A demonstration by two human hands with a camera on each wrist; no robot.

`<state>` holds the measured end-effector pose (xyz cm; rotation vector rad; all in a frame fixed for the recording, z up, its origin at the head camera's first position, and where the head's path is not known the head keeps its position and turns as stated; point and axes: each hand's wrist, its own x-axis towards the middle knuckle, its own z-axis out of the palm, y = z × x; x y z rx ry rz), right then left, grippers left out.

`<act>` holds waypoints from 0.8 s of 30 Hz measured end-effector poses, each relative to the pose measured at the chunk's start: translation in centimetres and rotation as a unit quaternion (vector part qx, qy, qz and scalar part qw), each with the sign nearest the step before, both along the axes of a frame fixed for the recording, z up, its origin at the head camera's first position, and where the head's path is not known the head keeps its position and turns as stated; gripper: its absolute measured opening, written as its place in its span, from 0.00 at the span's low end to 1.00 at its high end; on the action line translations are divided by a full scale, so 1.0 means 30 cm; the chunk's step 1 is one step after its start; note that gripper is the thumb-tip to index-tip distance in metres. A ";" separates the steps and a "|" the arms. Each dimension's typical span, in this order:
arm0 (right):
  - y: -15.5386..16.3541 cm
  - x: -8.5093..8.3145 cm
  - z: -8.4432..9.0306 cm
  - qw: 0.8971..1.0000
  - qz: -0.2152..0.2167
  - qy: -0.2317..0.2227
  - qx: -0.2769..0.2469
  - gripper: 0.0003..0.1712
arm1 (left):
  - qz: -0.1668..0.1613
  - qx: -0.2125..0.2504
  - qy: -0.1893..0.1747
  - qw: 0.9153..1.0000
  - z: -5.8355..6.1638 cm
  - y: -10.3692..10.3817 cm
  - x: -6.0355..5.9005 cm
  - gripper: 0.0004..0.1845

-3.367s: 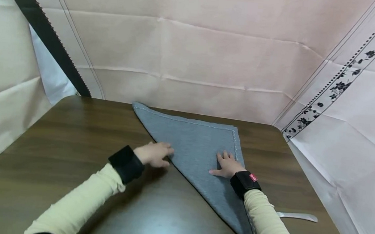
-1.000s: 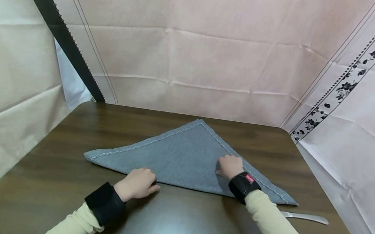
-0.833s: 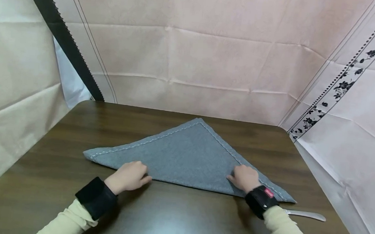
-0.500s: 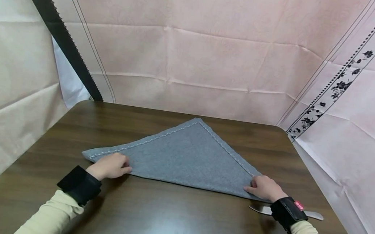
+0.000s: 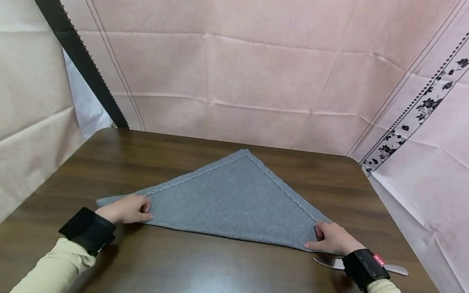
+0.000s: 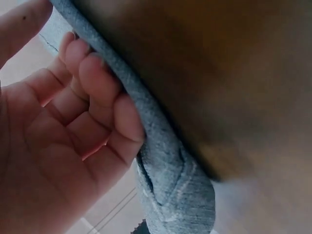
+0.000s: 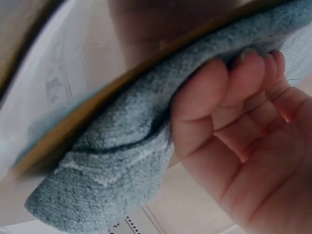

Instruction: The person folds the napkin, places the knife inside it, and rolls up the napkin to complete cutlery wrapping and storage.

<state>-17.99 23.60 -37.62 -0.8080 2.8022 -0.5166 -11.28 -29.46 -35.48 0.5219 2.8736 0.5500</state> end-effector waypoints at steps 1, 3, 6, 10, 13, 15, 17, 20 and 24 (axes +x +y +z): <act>0.000 0.003 0.001 1.000 0.002 0.001 0.003 0.26 | -0.001 0.005 -0.003 1.000 -0.001 -0.003 0.009 0.16; -0.001 0.008 0.002 1.000 0.002 -0.003 0.009 0.26 | -0.004 0.013 -0.004 1.000 -0.005 -0.010 0.026 0.15; -0.003 0.020 0.001 1.000 0.001 -0.013 0.014 0.27 | -0.010 0.018 0.001 1.000 -0.016 -0.023 0.047 0.16; -0.007 0.035 -0.007 1.000 0.007 -0.016 0.013 0.27 | -0.007 0.024 -0.001 1.000 -0.026 -0.036 0.068 0.16; -0.008 0.043 -0.012 1.000 0.012 -0.012 0.011 0.26 | -0.005 0.028 -0.008 1.000 -0.025 -0.035 0.079 0.16; -0.002 0.044 -0.012 1.000 0.023 -0.008 0.004 0.26 | -0.005 0.028 -0.009 1.000 -0.023 -0.031 0.086 0.16; 0.015 0.046 -0.005 0.999 0.043 -0.011 -0.016 0.23 | -0.004 0.028 -0.010 1.000 -0.022 -0.025 0.090 0.16; 0.064 0.057 0.001 0.995 0.082 0.005 -0.061 0.18 | -0.004 0.025 -0.004 1.000 -0.024 -0.019 0.093 0.17; 0.154 0.098 -0.007 0.988 0.108 0.063 -0.092 0.14 | -0.001 0.021 -0.001 1.000 -0.025 -0.023 0.099 0.17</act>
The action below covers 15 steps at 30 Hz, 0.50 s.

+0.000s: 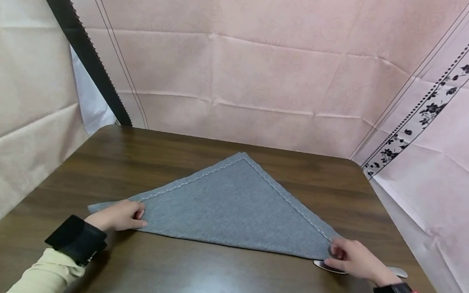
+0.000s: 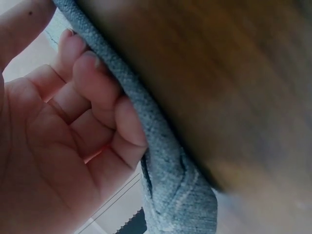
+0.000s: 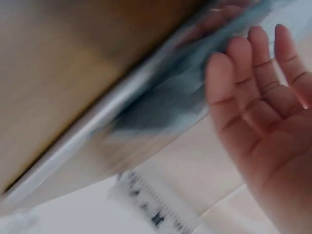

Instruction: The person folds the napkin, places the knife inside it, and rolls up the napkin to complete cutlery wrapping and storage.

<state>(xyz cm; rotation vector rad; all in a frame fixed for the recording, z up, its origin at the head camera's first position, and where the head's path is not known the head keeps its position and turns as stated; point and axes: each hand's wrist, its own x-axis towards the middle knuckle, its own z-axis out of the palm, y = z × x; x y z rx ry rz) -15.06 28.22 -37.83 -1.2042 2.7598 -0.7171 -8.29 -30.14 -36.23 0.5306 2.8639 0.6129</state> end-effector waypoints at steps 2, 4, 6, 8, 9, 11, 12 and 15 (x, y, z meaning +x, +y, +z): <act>0.050 0.023 -0.008 0.999 -0.003 0.031 0.006 0.14 | 0.001 -0.001 -0.001 1.000 -0.001 -0.001 -0.001 0.17; 0.100 0.042 -0.012 0.998 -0.017 0.048 0.031 0.14 | 0.001 -0.001 -0.002 1.000 -0.002 -0.001 0.000 0.17; 0.148 0.058 -0.015 0.996 -0.033 0.060 0.056 0.15 | 0.001 -0.001 -0.001 1.000 -0.003 0.001 -0.001 0.17; 0.187 0.067 -0.021 0.993 -0.052 0.080 0.074 0.16 | 0.002 -0.002 -0.001 1.000 -0.002 0.002 0.003 0.17; 0.204 0.070 -0.023 0.991 -0.061 0.084 0.080 0.17 | 0.002 -0.002 -0.001 1.000 -0.001 0.003 0.004 0.17; 0.230 0.075 -0.036 0.989 -0.067 0.113 0.072 0.18 | 0.003 -0.004 0.000 1.000 0.000 0.004 0.006 0.17; 0.239 0.075 -0.043 0.987 -0.069 0.125 0.068 0.19 | 0.004 -0.005 -0.001 1.000 0.001 0.005 0.007 0.17; 0.253 0.069 -0.061 0.986 -0.059 0.150 0.050 0.20 | 0.008 -0.005 -0.005 1.000 0.003 0.008 0.008 0.17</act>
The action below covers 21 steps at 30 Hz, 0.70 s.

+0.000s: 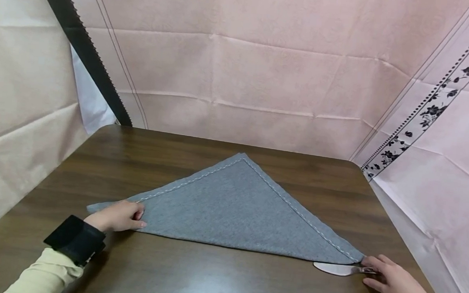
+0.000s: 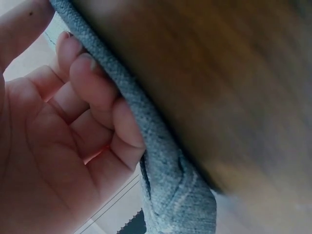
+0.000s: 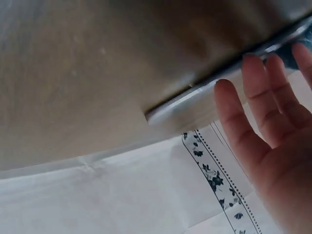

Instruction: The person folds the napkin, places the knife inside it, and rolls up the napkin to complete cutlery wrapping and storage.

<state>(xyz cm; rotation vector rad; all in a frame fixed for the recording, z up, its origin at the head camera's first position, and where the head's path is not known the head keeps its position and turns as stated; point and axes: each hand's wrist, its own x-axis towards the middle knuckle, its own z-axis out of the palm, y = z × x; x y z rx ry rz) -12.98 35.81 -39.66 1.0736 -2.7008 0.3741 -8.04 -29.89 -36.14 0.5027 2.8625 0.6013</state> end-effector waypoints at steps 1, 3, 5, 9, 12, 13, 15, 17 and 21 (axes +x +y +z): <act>0.001 -0.003 -0.007 1.000 0.007 0.009 -0.006 0.21 | 0.000 -0.001 -0.002 1.000 0.000 0.000 0.000 0.17; 0.001 -0.009 -0.020 0.999 0.021 0.023 -0.015 0.21 | 0.001 0.000 -0.006 1.000 0.002 0.000 0.000 0.17; -0.001 -0.014 -0.029 0.999 0.031 0.036 -0.020 0.22 | 0.002 0.001 -0.008 1.000 0.003 -0.001 0.001 0.16; 0.000 -0.007 -0.038 0.999 0.025 0.039 -0.001 0.23 | -0.003 0.004 -0.005 1.000 -0.002 0.000 -0.001 0.16; -0.005 0.007 -0.043 1.000 0.002 0.019 0.016 0.21 | -0.007 0.004 -0.002 1.000 -0.007 -0.002 -0.002 0.16; -0.007 0.012 -0.046 1.000 -0.004 0.012 0.018 0.21 | -0.008 0.003 0.000 1.000 -0.007 -0.003 -0.003 0.16; -0.011 0.019 -0.053 1.000 -0.009 0.002 0.016 0.20 | -0.009 0.001 0.001 1.000 -0.009 -0.007 -0.004 0.17; -0.012 0.025 -0.060 1.000 -0.004 -0.002 0.009 0.20 | -0.009 -0.002 0.002 1.000 -0.010 -0.011 -0.007 0.16; -0.007 0.033 -0.067 1.000 0.024 -0.007 -0.006 0.21 | -0.011 -0.003 -0.001 1.000 -0.011 -0.013 -0.013 0.16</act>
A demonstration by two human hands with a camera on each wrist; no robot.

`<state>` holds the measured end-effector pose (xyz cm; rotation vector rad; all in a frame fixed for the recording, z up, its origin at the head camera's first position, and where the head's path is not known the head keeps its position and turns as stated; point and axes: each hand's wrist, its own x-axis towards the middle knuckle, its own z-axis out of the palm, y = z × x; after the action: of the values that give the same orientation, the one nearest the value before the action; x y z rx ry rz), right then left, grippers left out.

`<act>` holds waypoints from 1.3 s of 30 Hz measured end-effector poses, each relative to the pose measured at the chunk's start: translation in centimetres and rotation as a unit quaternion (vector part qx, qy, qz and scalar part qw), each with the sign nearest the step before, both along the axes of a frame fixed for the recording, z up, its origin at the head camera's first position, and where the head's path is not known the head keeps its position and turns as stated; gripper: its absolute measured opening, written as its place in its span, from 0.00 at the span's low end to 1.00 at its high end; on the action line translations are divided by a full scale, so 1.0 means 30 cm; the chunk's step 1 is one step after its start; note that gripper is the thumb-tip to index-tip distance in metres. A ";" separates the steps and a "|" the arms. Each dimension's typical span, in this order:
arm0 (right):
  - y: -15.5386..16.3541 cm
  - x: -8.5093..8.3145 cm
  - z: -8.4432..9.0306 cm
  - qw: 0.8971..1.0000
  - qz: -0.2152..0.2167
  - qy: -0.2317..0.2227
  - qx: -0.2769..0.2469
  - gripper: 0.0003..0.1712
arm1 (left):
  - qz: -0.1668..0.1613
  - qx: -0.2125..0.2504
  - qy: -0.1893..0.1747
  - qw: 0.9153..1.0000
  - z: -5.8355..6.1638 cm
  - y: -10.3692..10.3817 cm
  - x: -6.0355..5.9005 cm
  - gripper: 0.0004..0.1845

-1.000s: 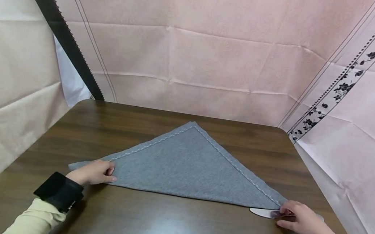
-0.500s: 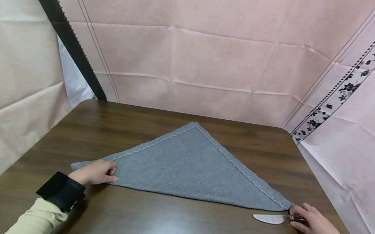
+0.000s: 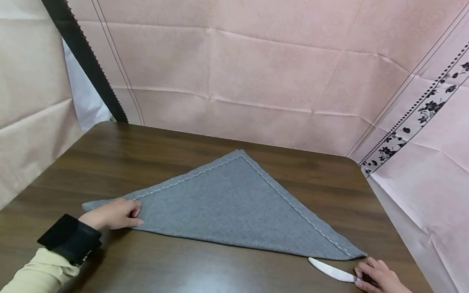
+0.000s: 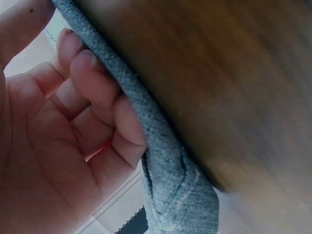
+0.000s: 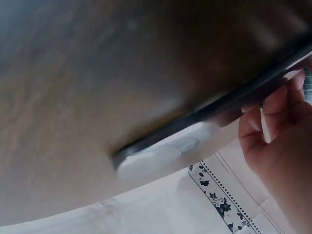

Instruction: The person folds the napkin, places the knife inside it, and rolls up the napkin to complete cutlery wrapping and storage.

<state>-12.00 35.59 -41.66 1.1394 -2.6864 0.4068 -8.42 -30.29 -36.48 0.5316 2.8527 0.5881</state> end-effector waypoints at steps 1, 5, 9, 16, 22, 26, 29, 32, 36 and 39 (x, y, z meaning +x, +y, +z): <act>0.000 0.000 0.000 1.000 0.010 -0.004 -0.004 0.21 | -0.001 0.000 0.000 1.000 0.002 -0.001 0.001 0.16; 0.000 0.006 0.008 0.997 0.064 -0.027 -0.029 0.21 | -0.002 0.001 -0.004 1.000 0.008 0.001 0.003 0.16; -0.008 0.022 0.021 0.989 0.110 -0.077 -0.057 0.20 | -0.004 0.001 -0.003 1.000 0.013 0.003 0.007 0.16; 0.000 0.062 0.052 0.987 0.114 -0.102 -0.057 0.17 | -0.007 0.002 0.001 1.000 0.009 0.012 0.004 0.16; 0.010 0.085 0.058 0.986 0.101 -0.097 -0.090 0.18 | -0.001 -0.001 -0.003 1.000 0.006 0.010 0.001 0.16; 0.006 0.086 0.059 0.990 0.084 -0.063 -0.097 0.22 | 0.001 -0.005 -0.004 1.000 0.005 0.009 -0.003 0.16; -0.008 0.070 0.070 0.990 0.099 -0.032 -0.093 0.23 | 0.002 -0.008 -0.003 1.000 0.004 0.009 -0.005 0.16; -0.047 0.058 0.088 0.990 0.102 0.001 -0.094 0.20 | 0.004 -0.009 -0.004 1.000 0.005 0.008 -0.004 0.16; -0.122 0.050 0.120 0.991 0.077 0.052 -0.101 0.20 | 0.008 -0.011 -0.007 1.000 0.008 0.007 -0.002 0.16; -0.176 0.039 0.145 0.990 0.062 0.075 -0.101 0.21 | 0.005 -0.012 -0.005 1.000 0.009 0.009 -0.002 0.16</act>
<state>-10.84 30.30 -37.31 1.2278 -2.3912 0.5749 -8.48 -30.02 -36.20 0.5087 2.8515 0.5560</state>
